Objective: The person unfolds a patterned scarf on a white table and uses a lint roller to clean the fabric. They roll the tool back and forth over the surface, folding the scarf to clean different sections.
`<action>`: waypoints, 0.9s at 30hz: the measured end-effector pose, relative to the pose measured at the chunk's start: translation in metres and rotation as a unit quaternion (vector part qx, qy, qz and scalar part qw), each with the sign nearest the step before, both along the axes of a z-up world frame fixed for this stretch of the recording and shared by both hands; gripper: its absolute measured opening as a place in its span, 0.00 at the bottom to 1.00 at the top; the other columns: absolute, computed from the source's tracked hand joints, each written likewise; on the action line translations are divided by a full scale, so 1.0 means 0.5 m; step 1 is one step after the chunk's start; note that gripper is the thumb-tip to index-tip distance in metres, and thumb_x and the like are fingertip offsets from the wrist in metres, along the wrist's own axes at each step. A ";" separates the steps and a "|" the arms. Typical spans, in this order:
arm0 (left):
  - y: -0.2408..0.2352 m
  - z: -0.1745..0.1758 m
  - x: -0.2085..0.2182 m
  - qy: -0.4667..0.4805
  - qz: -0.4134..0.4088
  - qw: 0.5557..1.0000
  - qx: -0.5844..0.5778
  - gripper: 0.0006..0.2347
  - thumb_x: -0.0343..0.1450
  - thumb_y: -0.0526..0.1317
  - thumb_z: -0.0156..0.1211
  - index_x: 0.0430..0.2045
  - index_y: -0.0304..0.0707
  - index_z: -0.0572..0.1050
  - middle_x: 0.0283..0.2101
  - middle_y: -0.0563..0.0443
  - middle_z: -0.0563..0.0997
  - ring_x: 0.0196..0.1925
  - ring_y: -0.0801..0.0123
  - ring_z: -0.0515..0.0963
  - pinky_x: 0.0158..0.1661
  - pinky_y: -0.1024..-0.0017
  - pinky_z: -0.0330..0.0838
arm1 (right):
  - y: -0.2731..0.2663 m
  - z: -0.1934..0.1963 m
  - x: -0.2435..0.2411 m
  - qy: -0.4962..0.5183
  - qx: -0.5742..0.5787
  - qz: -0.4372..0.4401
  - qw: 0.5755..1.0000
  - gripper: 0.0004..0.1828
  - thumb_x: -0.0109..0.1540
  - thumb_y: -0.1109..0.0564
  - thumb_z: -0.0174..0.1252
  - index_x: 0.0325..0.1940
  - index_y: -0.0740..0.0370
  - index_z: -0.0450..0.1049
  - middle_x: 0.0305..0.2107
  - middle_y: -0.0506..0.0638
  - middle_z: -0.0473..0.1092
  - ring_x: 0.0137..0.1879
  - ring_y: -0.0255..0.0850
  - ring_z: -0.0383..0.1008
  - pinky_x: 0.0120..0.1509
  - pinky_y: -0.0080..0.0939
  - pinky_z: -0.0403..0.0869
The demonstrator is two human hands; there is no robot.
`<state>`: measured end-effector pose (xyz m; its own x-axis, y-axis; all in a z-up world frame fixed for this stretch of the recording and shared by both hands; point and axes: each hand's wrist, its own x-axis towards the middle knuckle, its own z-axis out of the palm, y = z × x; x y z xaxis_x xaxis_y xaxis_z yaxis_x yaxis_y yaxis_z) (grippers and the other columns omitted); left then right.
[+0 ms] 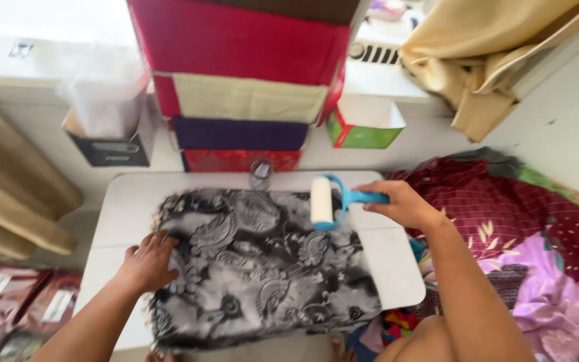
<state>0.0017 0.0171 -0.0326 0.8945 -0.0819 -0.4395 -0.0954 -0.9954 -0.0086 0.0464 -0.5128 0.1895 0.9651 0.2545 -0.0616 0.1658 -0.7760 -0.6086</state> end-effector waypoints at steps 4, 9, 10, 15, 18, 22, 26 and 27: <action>-0.013 -0.023 0.026 -0.064 -0.003 0.998 -0.017 0.36 0.63 0.54 0.70 0.65 0.52 0.58 0.73 0.51 0.56 0.72 0.58 0.63 0.59 0.55 0.75 | 0.096 0.157 -0.047 -0.143 0.195 -0.177 0.954 0.28 0.61 0.59 0.61 0.66 0.51 0.73 0.36 0.47 0.77 0.25 0.32 0.66 0.15 0.32 0.61; -0.054 0.001 0.033 0.018 -0.027 0.999 -0.013 0.41 0.65 0.52 0.72 0.69 0.47 0.50 0.76 0.47 0.49 0.76 0.52 0.55 0.71 0.54 0.64 | 0.089 0.123 0.019 -0.295 0.132 -0.225 0.919 0.26 0.65 0.57 0.56 0.66 0.71 0.68 0.40 0.58 0.75 0.23 0.38 0.76 0.25 0.34 0.71; -0.055 -0.011 0.029 0.033 -0.037 0.999 -0.012 0.42 0.65 0.53 0.70 0.70 0.48 0.48 0.76 0.46 0.47 0.78 0.53 0.51 0.72 0.55 0.60 | 0.091 0.114 0.031 -0.291 0.085 -0.249 0.920 0.26 0.66 0.55 0.56 0.65 0.74 0.68 0.41 0.59 0.75 0.21 0.38 0.75 0.27 0.36 0.73; -0.069 0.020 0.019 0.104 -0.027 0.994 -0.003 0.45 0.66 0.54 0.70 0.73 0.52 0.43 0.79 0.45 0.37 0.80 0.51 0.42 0.72 0.46 0.57 | 0.072 0.063 0.082 -0.348 -0.050 -0.251 0.902 0.26 0.62 0.52 0.61 0.60 0.70 0.73 0.41 0.64 0.77 0.39 0.60 0.77 0.43 0.54 0.75; -0.071 0.035 0.003 0.133 -0.025 0.991 -0.001 0.45 0.68 0.54 0.71 0.74 0.51 0.42 0.79 0.44 0.34 0.81 0.51 0.40 0.73 0.47 0.54 | 0.071 0.052 0.075 -0.330 -0.158 -0.241 0.899 0.42 0.61 0.39 0.60 0.71 0.64 0.58 0.53 0.68 0.65 0.54 0.65 0.68 0.57 0.64 0.64; -0.067 0.021 0.002 0.079 -0.054 0.995 0.017 0.45 0.69 0.56 0.68 0.74 0.51 0.40 0.79 0.43 0.36 0.80 0.51 0.42 0.70 0.42 0.57 | 0.112 0.057 0.043 -0.510 -0.246 -0.157 0.809 0.47 0.69 0.26 0.53 0.80 0.53 0.46 0.70 0.60 0.52 0.71 0.55 0.58 0.71 0.66 0.56; -0.094 0.081 -0.011 0.008 -0.139 0.990 0.028 0.40 0.66 0.48 0.69 0.70 0.47 0.49 0.78 0.48 0.46 0.79 0.57 0.46 0.70 0.50 0.55 | 0.169 -0.083 0.014 -0.559 -0.137 -0.003 0.818 0.26 0.68 0.36 0.53 0.62 0.52 0.68 0.56 0.52 0.63 0.58 0.48 0.63 0.65 0.57 0.60; -0.097 0.083 -0.010 -0.024 -0.193 0.980 0.031 0.36 0.67 0.49 0.67 0.69 0.46 0.55 0.74 0.44 0.53 0.76 0.55 0.55 0.68 0.51 0.59 | 0.166 -0.140 0.015 -0.474 -0.185 0.076 0.857 0.29 0.67 0.33 0.50 0.64 0.52 0.67 0.55 0.55 0.65 0.60 0.50 0.66 0.66 0.57 0.62</action>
